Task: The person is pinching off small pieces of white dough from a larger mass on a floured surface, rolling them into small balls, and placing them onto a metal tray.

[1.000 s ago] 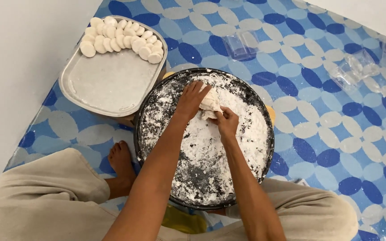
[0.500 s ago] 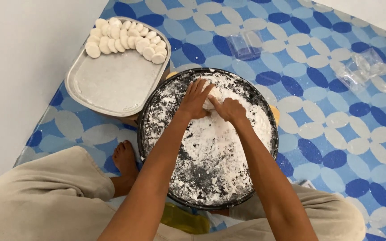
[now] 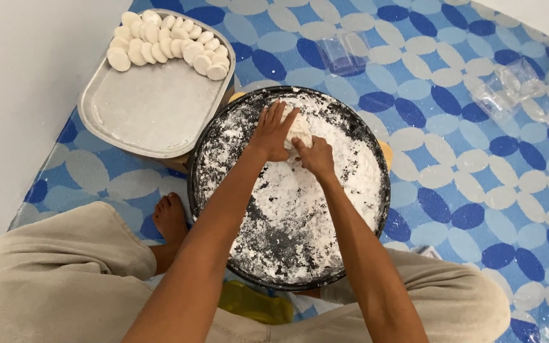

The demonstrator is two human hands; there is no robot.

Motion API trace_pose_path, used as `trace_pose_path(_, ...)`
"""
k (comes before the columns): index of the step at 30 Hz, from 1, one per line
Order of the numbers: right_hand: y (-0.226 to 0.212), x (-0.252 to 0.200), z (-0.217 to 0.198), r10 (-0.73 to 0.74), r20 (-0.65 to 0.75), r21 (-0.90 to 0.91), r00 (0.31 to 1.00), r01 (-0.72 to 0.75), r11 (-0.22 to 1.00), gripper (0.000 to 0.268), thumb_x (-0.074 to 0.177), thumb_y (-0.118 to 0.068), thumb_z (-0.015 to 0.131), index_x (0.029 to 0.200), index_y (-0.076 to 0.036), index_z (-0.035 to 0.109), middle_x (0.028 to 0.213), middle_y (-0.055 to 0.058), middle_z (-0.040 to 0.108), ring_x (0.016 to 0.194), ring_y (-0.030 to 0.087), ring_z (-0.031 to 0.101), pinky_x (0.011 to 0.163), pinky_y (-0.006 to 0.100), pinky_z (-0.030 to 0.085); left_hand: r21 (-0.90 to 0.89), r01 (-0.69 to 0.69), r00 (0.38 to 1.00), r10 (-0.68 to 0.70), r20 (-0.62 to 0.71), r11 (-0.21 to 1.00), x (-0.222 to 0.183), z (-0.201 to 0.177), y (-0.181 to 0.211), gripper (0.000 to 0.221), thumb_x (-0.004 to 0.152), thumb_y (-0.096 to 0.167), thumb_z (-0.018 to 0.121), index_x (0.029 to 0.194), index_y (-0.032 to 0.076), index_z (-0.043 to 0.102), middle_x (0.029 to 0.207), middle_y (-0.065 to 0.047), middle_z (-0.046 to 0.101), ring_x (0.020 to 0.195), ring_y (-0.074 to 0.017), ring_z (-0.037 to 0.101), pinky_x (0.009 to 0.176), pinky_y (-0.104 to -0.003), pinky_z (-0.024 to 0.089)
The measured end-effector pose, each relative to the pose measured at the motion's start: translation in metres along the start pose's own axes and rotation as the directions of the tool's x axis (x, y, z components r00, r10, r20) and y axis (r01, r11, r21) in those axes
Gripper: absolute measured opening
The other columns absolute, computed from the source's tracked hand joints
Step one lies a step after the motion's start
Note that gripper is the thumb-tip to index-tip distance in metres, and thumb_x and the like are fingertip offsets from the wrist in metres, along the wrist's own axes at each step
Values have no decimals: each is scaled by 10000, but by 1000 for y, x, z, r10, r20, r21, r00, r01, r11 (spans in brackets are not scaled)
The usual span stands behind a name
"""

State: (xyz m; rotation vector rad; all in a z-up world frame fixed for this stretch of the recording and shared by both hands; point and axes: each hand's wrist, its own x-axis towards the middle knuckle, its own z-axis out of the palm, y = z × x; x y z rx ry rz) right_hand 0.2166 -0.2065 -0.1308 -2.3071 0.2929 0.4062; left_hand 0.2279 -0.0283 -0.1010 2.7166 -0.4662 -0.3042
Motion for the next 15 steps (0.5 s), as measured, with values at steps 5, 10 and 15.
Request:
trace_pose_path(5,-14,-11,1,-85,-63,-303,994,62,951,412,914,-431,584,1054,-73,732,855,180,735,870,396,743,772,531,593,385,-203,978,205,39,900,-15,-16,19,1303,653,601,800,1638,206,45,1711,-131,11,1578,-322,24,1268,-587,77)
trace_pose_path(10,-27,-31,-8,-191,-46,-510,980,141,849,347,944,-320,572,1029,-17,717,877,245,710,895,464,733,782,567,595,168,-225,947,256,-196,960,-23,13,24,1233,590,665,808,1564,117,287,1708,-93,82,1572,-322,34,1259,-635,44)
trace_pose_path(15,-33,-43,-21,-346,86,-766,934,284,577,370,965,-376,548,934,-50,720,802,180,709,825,408,754,710,530,610,216,-278,827,348,-441,936,-10,45,6,910,688,442,868,1459,236,430,1696,-27,168,1547,-280,203,1236,-603,191)
